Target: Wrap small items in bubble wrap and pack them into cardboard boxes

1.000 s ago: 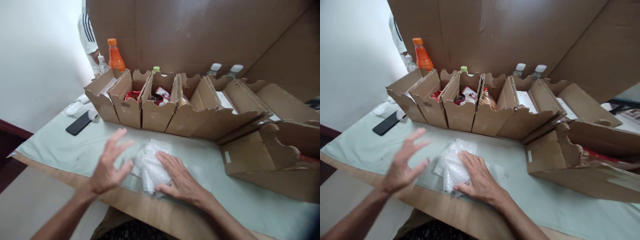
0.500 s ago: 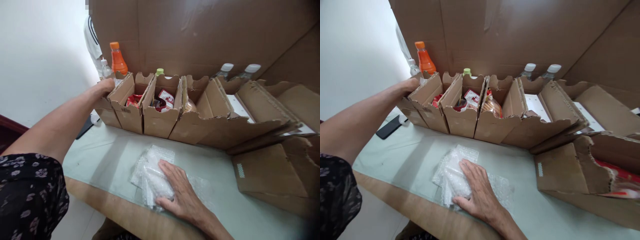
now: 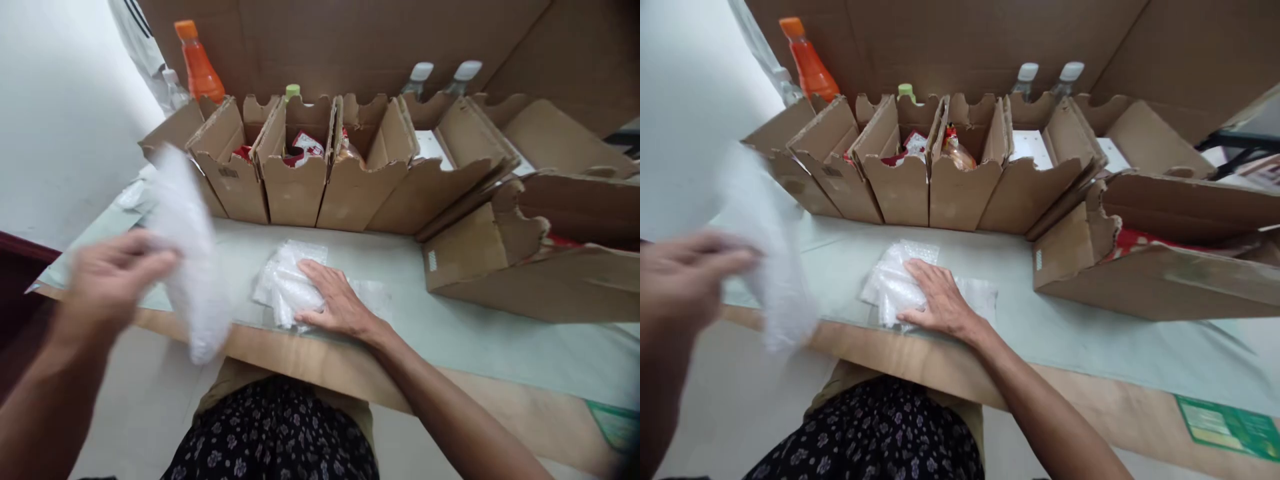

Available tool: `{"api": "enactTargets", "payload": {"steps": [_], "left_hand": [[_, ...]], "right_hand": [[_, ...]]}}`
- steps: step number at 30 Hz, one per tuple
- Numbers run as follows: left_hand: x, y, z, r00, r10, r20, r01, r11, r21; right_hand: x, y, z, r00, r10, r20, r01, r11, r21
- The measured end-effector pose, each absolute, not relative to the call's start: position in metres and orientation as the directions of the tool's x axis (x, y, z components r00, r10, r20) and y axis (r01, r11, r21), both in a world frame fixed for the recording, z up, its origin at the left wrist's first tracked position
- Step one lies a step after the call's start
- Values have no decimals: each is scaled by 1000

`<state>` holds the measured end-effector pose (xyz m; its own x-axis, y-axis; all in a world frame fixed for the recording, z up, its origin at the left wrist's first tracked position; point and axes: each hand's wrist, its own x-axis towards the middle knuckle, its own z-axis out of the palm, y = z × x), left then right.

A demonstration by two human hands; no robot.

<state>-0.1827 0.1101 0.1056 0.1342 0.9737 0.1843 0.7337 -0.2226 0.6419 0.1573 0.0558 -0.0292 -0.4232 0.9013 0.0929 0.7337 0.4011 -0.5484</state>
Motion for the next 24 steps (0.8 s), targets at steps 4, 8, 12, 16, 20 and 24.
{"api": "enactTargets", "payload": {"steps": [4,8,12,16,20,24], "left_hand": [[-120,104,41,229,972,54,690,-201,695],[-96,120,20,396,918,-3,600,-256,758],[-102,128,19,530,848,-19,604,-362,710],[-80,130,11,683,728,-58,550,-459,698],[-52,120,1,673,740,3,459,-420,783],[-59,106,0,478,876,64,263,-212,941]], "right_hand": [[157,49,-3,-422,905,55,776,392,-494],[191,7,25,-285,948,140,850,317,-421],[234,-33,19,-105,992,62,918,121,-378],[229,-23,-9,-107,994,-13,930,95,-356],[195,9,-21,-260,963,75,851,265,-454],[169,26,-11,-313,931,186,753,363,-549]]}}
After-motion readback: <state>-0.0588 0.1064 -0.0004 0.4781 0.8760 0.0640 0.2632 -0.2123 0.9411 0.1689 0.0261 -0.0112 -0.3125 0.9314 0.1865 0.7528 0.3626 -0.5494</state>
